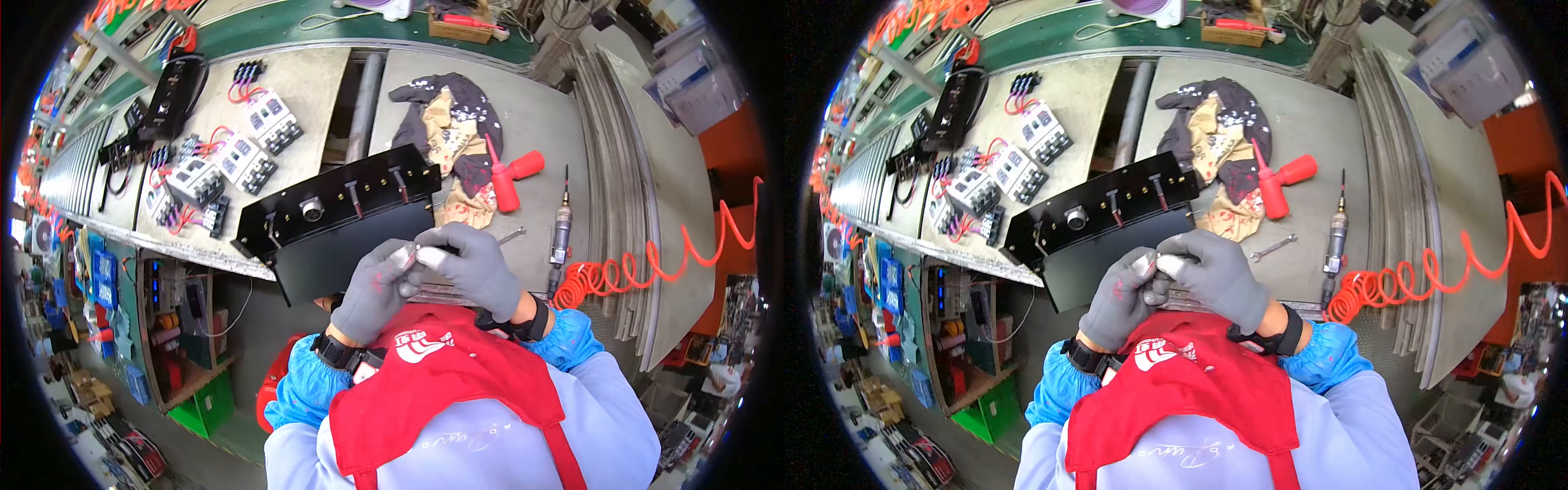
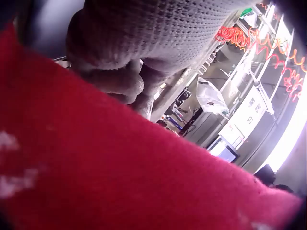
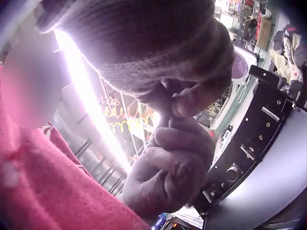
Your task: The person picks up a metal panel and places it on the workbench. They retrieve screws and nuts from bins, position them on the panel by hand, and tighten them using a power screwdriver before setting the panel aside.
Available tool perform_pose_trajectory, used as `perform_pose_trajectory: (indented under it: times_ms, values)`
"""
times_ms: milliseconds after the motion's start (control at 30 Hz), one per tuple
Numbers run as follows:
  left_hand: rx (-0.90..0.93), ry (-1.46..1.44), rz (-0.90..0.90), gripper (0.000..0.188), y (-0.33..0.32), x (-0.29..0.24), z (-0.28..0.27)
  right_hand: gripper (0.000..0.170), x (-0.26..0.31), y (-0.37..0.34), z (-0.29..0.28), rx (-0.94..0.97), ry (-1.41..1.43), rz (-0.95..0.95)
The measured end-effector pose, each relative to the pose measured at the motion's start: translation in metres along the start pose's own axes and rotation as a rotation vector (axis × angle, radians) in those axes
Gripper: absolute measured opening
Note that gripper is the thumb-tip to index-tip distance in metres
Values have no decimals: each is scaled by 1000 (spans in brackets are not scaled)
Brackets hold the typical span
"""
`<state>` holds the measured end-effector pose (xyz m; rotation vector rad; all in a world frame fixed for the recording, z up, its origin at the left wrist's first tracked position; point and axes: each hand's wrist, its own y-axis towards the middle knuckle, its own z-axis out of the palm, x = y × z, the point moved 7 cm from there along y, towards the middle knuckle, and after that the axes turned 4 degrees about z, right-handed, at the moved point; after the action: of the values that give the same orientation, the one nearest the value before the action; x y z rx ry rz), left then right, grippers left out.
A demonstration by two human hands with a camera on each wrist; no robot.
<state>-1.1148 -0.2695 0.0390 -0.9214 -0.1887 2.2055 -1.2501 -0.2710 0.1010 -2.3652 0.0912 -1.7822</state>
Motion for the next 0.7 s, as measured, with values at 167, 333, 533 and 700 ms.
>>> perform_pose_trajectory:
  times_ms: [167, 333, 533, 700]
  values:
    - [-63, 240, -90, 29, 27, 15, 2, 23, -50, 10, -20, 103, 132, 176]
    - [-273, 228, -58, 35, 62, 15, -17, 27, -122, 61, -70, -101, 31, 206]
    - [-401, 338, -102, 42, 84, 22, -23, 29, -175, 80, -55, -25, 58, 182]
    - [-401, 378, -152, 48, 93, 31, -29, 28, -188, 82, -41, -55, 65, 134]
